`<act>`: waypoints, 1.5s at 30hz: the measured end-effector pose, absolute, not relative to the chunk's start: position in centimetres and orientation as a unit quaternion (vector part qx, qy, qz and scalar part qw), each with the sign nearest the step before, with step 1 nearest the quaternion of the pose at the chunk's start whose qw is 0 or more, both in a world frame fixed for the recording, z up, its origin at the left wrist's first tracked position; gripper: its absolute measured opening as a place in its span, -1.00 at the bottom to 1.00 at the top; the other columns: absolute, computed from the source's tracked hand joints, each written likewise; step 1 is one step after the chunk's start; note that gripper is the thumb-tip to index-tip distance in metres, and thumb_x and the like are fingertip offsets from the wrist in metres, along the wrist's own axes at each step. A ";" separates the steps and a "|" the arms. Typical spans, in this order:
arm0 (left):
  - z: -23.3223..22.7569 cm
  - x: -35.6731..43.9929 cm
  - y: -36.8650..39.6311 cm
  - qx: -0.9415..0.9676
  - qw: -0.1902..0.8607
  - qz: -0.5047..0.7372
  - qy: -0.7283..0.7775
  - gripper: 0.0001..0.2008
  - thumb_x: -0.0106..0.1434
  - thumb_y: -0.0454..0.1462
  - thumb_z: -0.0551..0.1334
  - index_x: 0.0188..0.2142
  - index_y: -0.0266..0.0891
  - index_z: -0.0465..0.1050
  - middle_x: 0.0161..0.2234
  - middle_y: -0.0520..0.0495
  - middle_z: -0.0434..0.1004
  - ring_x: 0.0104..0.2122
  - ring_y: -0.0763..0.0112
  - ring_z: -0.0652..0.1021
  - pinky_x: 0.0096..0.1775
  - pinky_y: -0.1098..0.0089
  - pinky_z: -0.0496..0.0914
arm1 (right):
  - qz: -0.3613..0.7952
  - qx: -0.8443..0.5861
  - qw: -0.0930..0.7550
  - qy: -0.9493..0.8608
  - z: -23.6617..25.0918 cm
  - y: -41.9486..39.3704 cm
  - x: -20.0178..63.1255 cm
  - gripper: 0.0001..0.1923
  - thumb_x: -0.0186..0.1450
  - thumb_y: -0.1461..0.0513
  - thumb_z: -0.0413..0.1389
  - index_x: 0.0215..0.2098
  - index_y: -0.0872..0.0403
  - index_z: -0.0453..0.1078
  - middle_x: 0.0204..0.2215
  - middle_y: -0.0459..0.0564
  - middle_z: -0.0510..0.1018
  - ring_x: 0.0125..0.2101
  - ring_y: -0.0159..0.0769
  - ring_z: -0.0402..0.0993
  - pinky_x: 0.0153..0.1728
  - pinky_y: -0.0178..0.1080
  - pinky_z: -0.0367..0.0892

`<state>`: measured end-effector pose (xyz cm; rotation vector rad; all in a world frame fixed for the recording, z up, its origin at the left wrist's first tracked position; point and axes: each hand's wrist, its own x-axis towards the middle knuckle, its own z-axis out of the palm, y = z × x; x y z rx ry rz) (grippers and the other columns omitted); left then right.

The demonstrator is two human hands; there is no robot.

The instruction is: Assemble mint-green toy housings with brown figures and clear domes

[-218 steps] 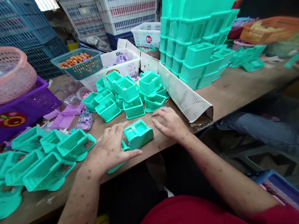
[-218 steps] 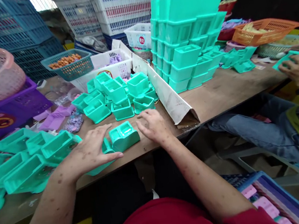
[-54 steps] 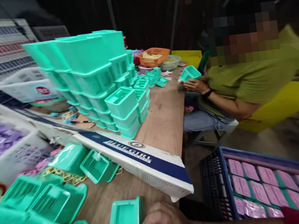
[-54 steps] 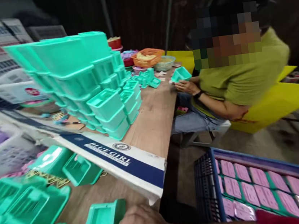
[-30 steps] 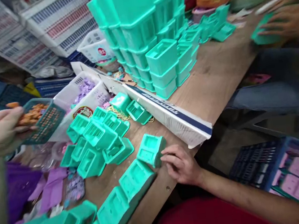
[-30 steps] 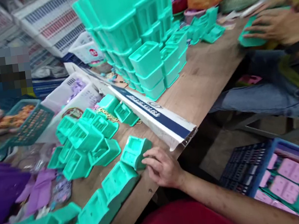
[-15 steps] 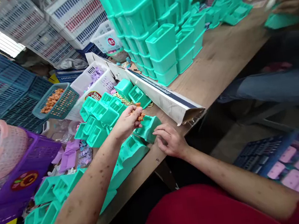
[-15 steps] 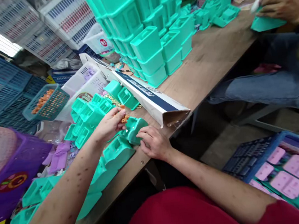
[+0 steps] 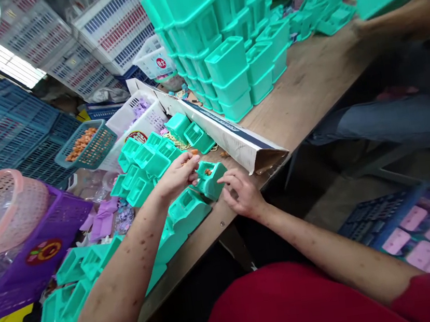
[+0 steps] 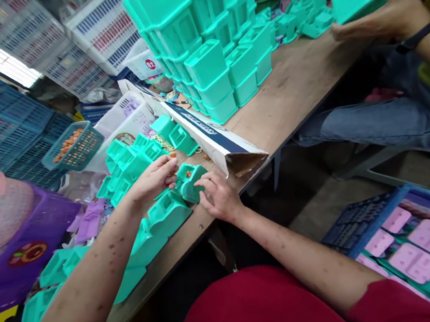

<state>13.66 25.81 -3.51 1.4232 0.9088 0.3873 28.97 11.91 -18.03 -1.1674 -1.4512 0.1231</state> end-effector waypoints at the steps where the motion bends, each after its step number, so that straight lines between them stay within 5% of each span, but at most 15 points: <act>1: -3.1 13.1 25.7 0.635 0.640 0.165 0.399 -0.51 0.29 0.08 0.51 -0.18 -0.14 0.34 -0.38 0.15 0.23 -0.58 0.64 0.24 -0.52 0.52 0.32 | 0.055 -0.517 0.599 -0.609 -17.7 12.0 29.0 -0.65 0.51 0.23 0.06 0.22 0.02 0.44 0.08 0.19 0.50 0.13 -0.01 0.53 0.24 0.09 0.51; 6: 0.1 8.4 25.5 0.748 0.504 0.091 0.421 -0.58 0.40 0.14 0.37 -0.06 -0.11 0.45 -0.48 0.12 0.21 -0.58 0.49 0.30 -0.55 0.46 0.27 | 0.099 -0.557 0.563 -0.603 -14.8 14.0 29.6 -0.51 0.63 0.10 -0.10 0.41 0.07 0.35 0.39 0.27 0.34 0.43 0.02 0.28 0.50 0.15 0.19; 11: 2.6 4.0 24.6 0.848 0.325 0.012 0.418 -0.69 0.40 0.05 0.37 -0.21 -0.13 0.57 -0.35 -0.04 0.51 -0.39 0.34 0.49 -0.38 0.40 0.32 | 0.196 -0.658 0.360 -0.632 -11.5 19.3 31.1 -0.35 0.69 0.04 -0.27 0.28 0.19 0.54 0.46 0.26 0.35 0.50 0.03 0.18 0.56 0.02 0.02; 15: 1.9 3.2 23.7 0.864 0.296 -0.047 0.405 -0.78 0.39 -0.03 0.38 -0.25 -0.10 0.63 -0.32 -0.07 0.62 -0.36 0.25 0.54 -0.35 0.36 0.30 | 0.236 -0.694 0.259 -0.629 -10.7 22.9 31.5 -0.21 0.68 -0.05 -0.33 0.25 0.29 0.57 0.32 0.42 0.52 0.44 0.20 0.32 0.52 0.12 0.07; 22: -0.9 3.5 23.5 0.872 0.316 0.010 0.373 -0.80 0.32 -0.11 0.45 -0.37 -0.12 0.60 -0.36 -0.08 0.64 -0.40 0.27 0.57 -0.34 0.35 0.30 | 0.232 -0.737 0.129 -0.621 -9.6 24.9 31.2 -0.16 0.66 -0.10 -0.30 0.29 0.37 0.55 0.33 0.54 0.50 0.42 0.26 0.36 0.48 0.08 0.13; 28: 1.1 -0.9 21.9 0.863 0.259 -0.042 0.432 -0.72 0.51 -0.07 0.17 0.05 -0.16 0.44 -0.15 -0.09 0.65 -0.23 0.26 0.59 -0.24 0.34 0.38 | 0.210 -0.746 0.069 -0.628 -8.9 25.7 31.6 -0.28 0.63 -0.05 -0.16 0.19 0.30 0.64 0.18 0.47 0.66 0.25 0.20 0.58 0.25 -0.08 0.41; 32: 0.5 -3.3 20.3 0.850 0.300 -0.067 0.428 -0.69 0.51 -0.02 0.12 -0.01 -0.17 0.46 -0.10 -0.12 0.63 -0.17 0.26 0.61 -0.18 0.34 0.43 | 0.215 -0.722 0.035 -0.656 -8.6 26.5 31.6 -0.48 0.58 0.01 0.01 0.15 0.12 0.68 0.13 0.28 0.72 0.14 0.14 0.67 0.08 -0.13 0.49; 38: 0.1 -5.9 19.3 0.850 0.284 -0.007 0.444 -0.57 0.55 0.05 0.05 0.02 -0.18 0.52 0.01 -0.14 0.60 -0.02 0.23 0.59 -0.01 0.32 0.42 | 0.186 -0.725 0.019 -0.662 -8.0 26.7 31.1 -0.44 0.55 -0.09 0.06 -0.14 0.13 0.76 -0.25 0.24 0.79 -0.17 0.07 0.75 -0.19 -0.17 0.49; 45: 2.1 -12.7 15.7 0.776 0.241 0.013 0.583 -0.52 0.43 0.18 0.21 -0.16 -0.20 0.52 -0.27 -0.04 0.57 -0.28 0.29 0.53 -0.29 0.36 0.30 | 0.132 -0.697 0.073 -0.701 -5.8 25.1 30.8 -0.48 0.51 -0.11 0.10 -0.05 0.07 0.75 -0.16 0.21 0.78 -0.11 0.14 0.71 -0.18 -0.09 0.48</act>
